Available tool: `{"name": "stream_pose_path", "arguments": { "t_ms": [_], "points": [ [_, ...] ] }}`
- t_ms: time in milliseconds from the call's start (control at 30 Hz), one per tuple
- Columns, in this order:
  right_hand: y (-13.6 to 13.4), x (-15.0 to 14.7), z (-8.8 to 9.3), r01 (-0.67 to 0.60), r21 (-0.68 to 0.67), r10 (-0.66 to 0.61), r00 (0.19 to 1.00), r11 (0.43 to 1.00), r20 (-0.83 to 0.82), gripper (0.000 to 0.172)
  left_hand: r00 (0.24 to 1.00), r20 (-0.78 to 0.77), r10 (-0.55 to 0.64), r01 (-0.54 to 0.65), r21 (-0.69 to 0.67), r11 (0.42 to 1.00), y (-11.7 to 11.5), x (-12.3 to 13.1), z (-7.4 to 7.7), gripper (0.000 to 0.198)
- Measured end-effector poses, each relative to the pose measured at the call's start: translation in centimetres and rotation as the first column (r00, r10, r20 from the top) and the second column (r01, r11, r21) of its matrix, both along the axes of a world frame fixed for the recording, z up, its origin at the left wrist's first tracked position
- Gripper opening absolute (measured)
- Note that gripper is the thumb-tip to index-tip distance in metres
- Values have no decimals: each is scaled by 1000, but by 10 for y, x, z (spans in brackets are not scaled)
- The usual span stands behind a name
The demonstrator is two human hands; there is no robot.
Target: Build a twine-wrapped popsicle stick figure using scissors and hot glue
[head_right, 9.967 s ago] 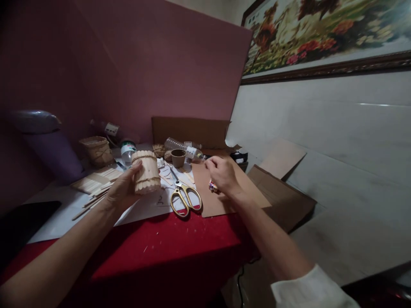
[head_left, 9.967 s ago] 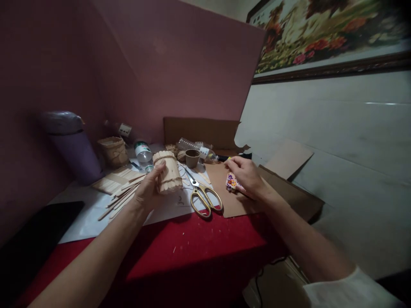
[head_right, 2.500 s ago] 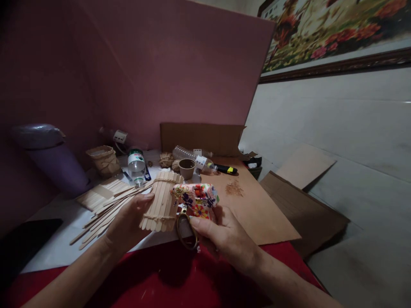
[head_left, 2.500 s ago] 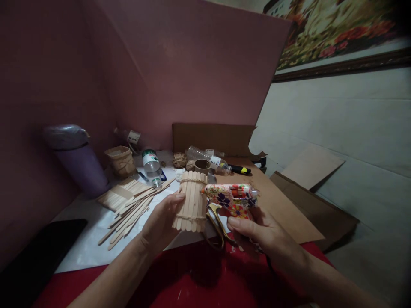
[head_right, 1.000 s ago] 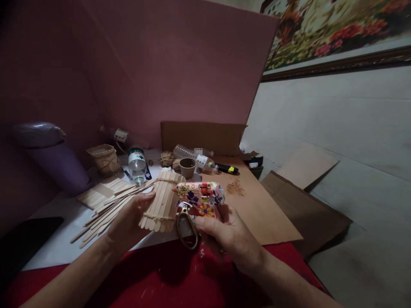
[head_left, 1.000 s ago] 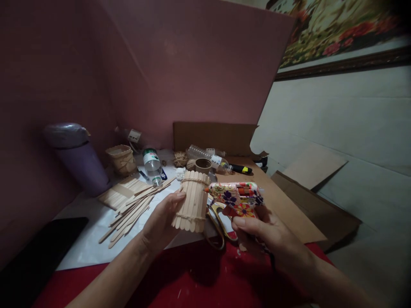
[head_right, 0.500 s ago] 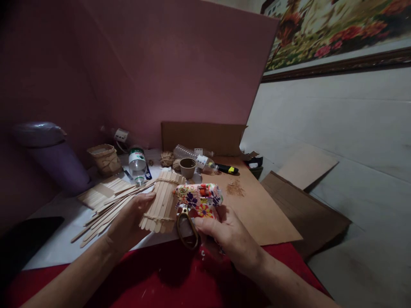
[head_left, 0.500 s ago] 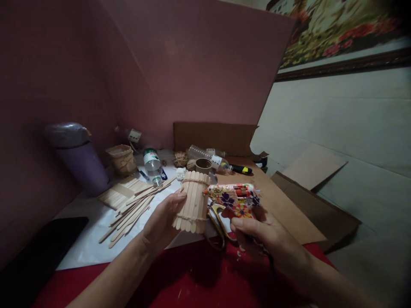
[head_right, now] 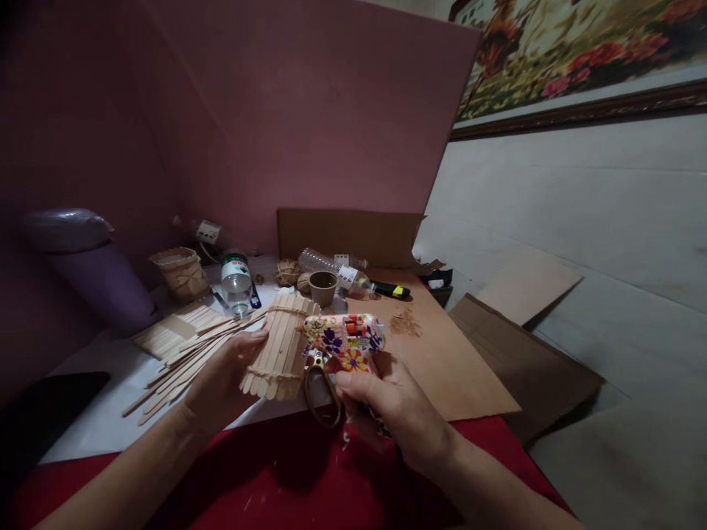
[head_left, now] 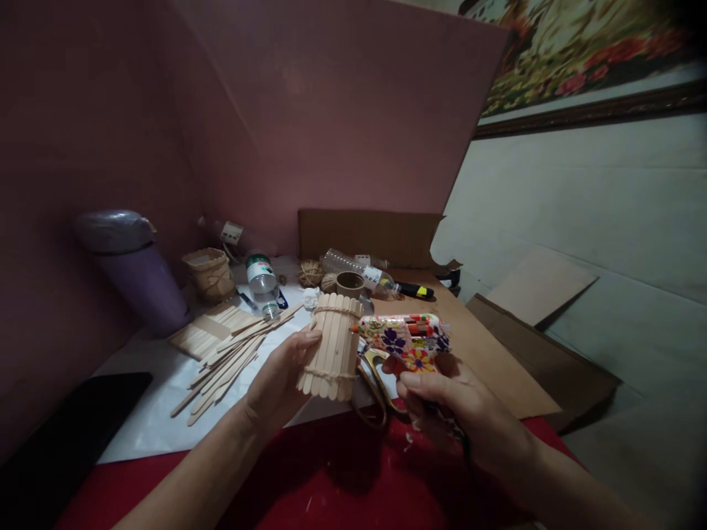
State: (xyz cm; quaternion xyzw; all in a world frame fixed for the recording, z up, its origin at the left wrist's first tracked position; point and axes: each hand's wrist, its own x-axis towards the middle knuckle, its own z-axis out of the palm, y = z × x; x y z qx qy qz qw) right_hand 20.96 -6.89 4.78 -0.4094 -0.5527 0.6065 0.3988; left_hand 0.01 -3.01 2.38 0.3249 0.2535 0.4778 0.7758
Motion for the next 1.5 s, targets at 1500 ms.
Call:
{"name": "stream_pose_path", "arguments": {
  "t_ms": [1500],
  "points": [
    [52,103,-77,-102,659,-630,217,745,746,38,996,4,88,-88,5,996,4,-3,8,43]
  ]
}}
